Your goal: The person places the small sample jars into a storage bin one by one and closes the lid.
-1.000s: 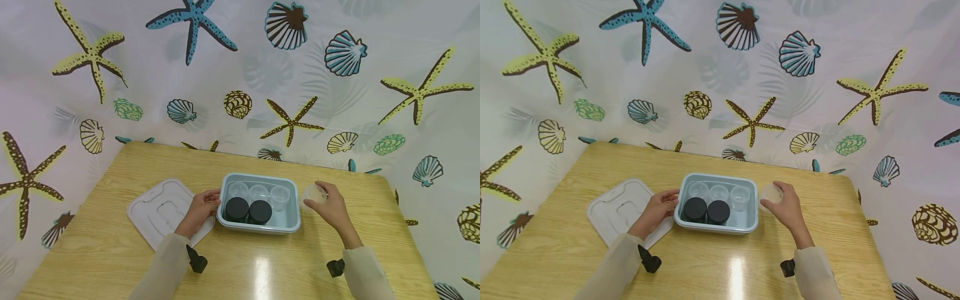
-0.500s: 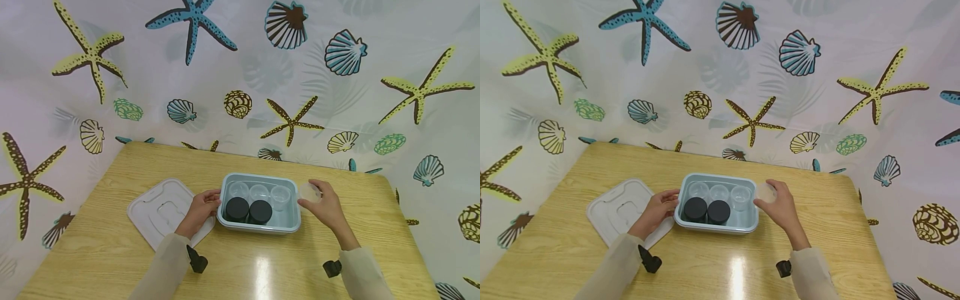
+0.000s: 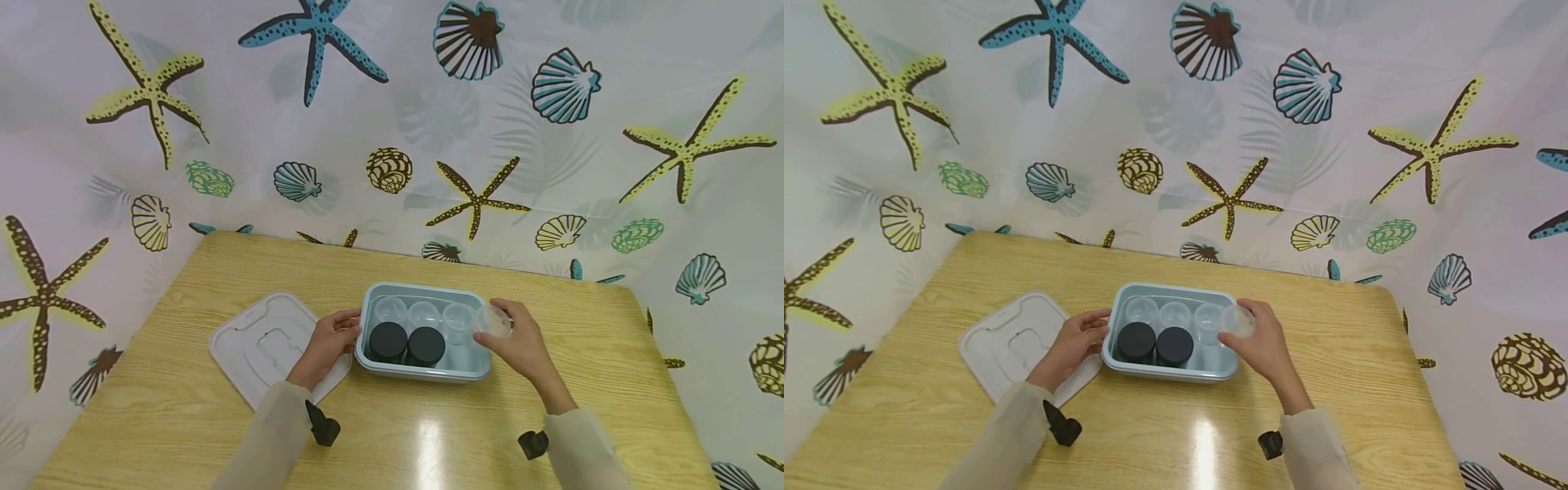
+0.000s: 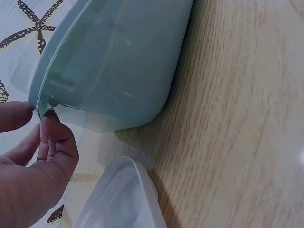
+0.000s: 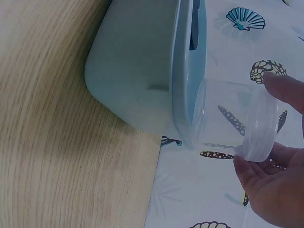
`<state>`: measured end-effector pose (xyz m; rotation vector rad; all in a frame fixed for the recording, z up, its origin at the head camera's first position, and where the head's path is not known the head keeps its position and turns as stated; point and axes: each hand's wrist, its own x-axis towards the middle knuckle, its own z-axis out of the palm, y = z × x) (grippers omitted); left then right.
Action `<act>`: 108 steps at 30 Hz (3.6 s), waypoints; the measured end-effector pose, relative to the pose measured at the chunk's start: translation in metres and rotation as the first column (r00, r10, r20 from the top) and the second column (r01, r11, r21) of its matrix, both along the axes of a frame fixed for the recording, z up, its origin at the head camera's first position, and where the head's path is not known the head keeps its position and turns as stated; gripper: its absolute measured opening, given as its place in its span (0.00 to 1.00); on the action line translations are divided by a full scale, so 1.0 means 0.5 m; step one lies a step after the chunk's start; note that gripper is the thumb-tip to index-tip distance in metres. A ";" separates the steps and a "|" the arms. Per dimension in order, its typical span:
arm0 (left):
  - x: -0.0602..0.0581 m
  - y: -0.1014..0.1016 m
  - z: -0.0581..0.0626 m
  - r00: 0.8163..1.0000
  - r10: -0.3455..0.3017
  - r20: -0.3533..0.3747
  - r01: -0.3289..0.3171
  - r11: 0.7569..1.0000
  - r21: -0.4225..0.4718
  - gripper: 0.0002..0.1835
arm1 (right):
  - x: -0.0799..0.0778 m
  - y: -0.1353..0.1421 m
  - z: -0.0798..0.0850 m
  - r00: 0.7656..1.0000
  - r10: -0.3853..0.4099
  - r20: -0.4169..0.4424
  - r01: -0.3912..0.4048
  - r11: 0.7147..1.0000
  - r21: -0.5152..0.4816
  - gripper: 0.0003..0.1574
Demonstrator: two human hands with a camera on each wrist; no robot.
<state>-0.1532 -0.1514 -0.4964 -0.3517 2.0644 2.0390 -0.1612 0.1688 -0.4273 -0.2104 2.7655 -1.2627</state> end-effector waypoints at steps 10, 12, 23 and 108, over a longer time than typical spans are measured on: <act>0.000 0.001 -0.001 1.000 -0.006 0.001 0.006 1.000 -0.002 0.22 | 0.010 -0.018 -0.008 0.997 0.070 -0.034 -0.070 0.997 -0.025 0.42; 0.000 0.001 -0.002 1.000 0.000 0.002 0.000 1.000 -0.002 0.22 | 0.011 -0.021 -0.013 0.996 0.079 -0.032 -0.080 0.996 -0.027 0.42; 0.002 0.003 -0.003 1.000 0.014 -0.003 -0.014 1.000 0.001 0.22 | 0.016 -0.028 -0.036 0.996 0.082 -0.031 -0.083 0.996 -0.021 0.42; 0.002 0.002 0.006 1.000 0.012 0.006 -0.012 1.000 -0.011 0.23 | 0.017 -0.040 -0.076 0.993 0.100 -0.070 -0.102 0.994 -0.029 0.42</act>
